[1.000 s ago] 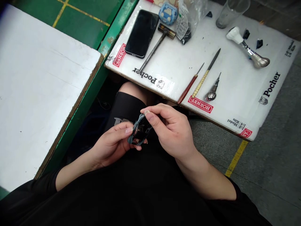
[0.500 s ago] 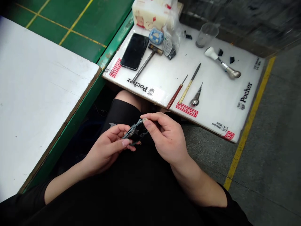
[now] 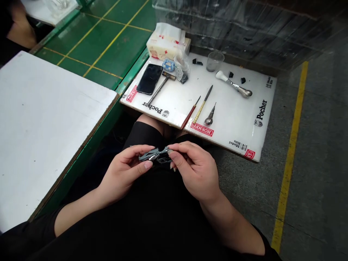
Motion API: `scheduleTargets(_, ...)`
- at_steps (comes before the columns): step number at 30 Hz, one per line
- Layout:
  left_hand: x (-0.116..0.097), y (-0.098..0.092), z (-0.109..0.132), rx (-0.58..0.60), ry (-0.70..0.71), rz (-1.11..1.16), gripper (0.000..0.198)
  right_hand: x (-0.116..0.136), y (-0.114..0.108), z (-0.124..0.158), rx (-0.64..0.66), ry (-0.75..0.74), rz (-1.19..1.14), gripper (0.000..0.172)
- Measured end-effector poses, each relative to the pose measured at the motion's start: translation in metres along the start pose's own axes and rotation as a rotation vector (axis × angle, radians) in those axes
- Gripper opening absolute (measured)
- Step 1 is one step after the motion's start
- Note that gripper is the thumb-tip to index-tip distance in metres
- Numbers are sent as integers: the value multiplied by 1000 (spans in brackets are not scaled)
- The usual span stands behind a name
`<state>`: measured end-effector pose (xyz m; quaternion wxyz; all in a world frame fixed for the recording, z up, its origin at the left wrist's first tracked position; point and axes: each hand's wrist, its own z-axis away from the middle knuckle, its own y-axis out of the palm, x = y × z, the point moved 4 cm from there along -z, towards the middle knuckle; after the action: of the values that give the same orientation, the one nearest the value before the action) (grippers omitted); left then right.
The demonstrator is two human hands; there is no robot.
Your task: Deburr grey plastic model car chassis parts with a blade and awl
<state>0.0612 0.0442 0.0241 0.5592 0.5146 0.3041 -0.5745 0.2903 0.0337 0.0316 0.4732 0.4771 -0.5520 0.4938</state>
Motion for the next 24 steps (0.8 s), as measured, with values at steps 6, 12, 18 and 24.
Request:
scheduleTargets(6,-7,13,-6,30,46,-80,32,3,-17,1,-60,-31,20,10)
scheduleTargets(12,-14,32,-23,21,16,-207,26,-7,-36,-5,-99,2,-4,8)
scheduleTargets(18,-16,55,-46,10,-3,-272,21,-21,-57,-12,-136,54,-16,6)
scheduleTargets(24,-19,71,-66,6,-23,-295,22,-27,-74,-24,-163,96,-62,6)
